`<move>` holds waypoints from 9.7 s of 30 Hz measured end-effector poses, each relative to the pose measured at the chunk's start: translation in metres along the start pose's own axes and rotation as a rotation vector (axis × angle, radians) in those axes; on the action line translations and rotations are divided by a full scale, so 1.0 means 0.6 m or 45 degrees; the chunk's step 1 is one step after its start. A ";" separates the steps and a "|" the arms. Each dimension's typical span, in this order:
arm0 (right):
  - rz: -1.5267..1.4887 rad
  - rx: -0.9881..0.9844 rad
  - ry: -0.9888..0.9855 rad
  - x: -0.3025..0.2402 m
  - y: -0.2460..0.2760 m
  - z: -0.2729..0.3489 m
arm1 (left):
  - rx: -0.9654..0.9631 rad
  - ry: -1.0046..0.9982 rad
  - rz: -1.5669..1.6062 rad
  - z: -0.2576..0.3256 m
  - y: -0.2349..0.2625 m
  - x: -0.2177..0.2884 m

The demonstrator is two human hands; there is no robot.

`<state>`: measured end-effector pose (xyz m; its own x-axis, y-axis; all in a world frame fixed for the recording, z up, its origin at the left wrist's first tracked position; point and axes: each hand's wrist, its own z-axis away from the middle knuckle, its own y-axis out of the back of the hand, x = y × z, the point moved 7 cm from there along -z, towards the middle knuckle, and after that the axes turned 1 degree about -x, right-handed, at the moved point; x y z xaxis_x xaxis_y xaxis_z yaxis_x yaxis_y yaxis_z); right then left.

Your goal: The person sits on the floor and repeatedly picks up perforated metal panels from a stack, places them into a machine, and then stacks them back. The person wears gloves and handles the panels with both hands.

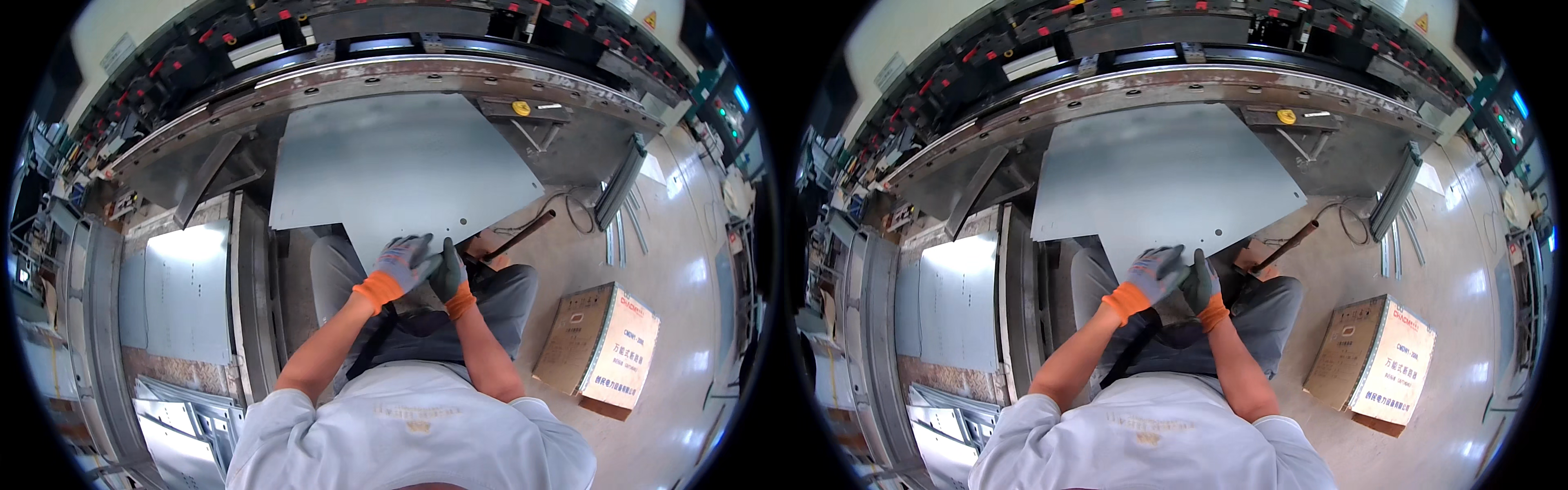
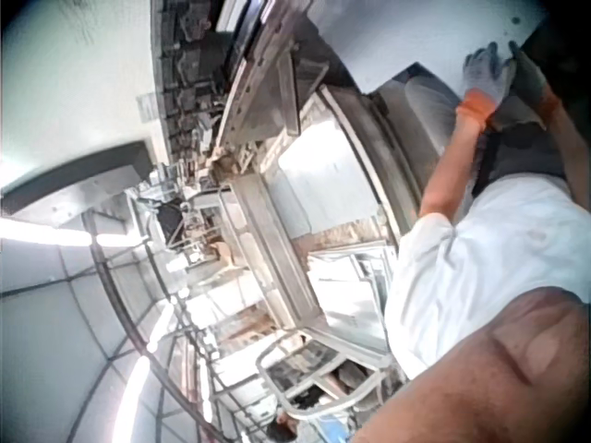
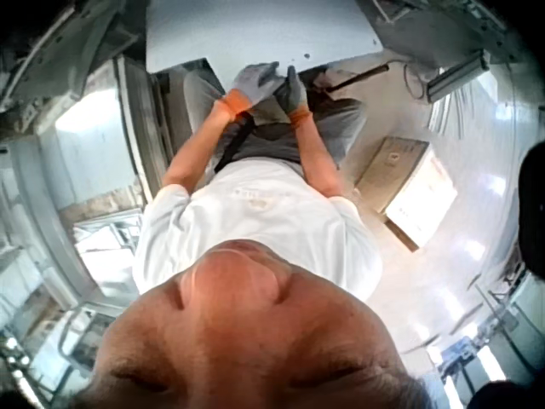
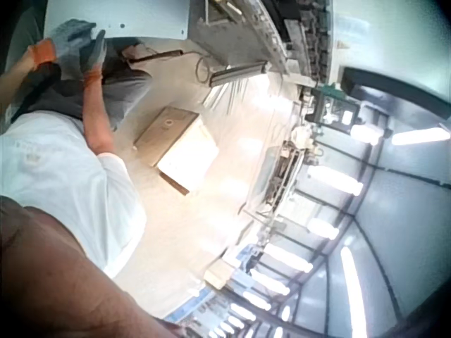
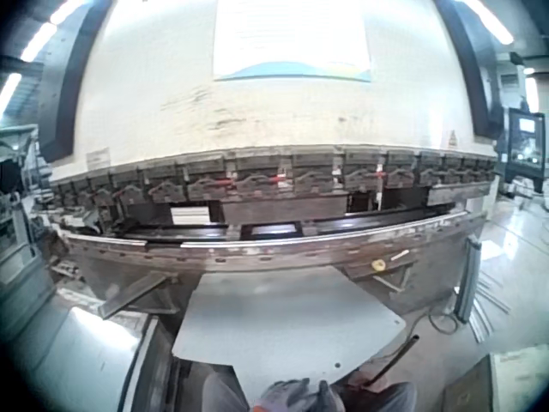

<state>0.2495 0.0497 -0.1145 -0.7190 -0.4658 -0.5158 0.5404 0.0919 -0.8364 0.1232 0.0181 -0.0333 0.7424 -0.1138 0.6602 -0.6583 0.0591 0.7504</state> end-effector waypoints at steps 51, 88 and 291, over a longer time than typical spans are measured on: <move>-0.359 -0.506 0.229 -0.308 -0.109 -0.079 | 0.587 0.258 2.224 -0.060 0.183 -0.089; 0.298 0.096 0.492 -0.277 -0.137 -0.062 | 0.577 0.356 2.238 -0.062 0.198 -0.077; 0.628 -0.468 0.209 -0.340 -0.119 -0.127 | 0.701 -0.433 2.116 -0.270 0.589 0.033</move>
<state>0.3240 0.2052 0.0362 -0.4972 -0.1535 -0.8539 0.6608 0.5707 -0.4874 -0.0747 0.1976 0.2500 -0.6901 -0.4696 0.5506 -0.6303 0.0161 -0.7762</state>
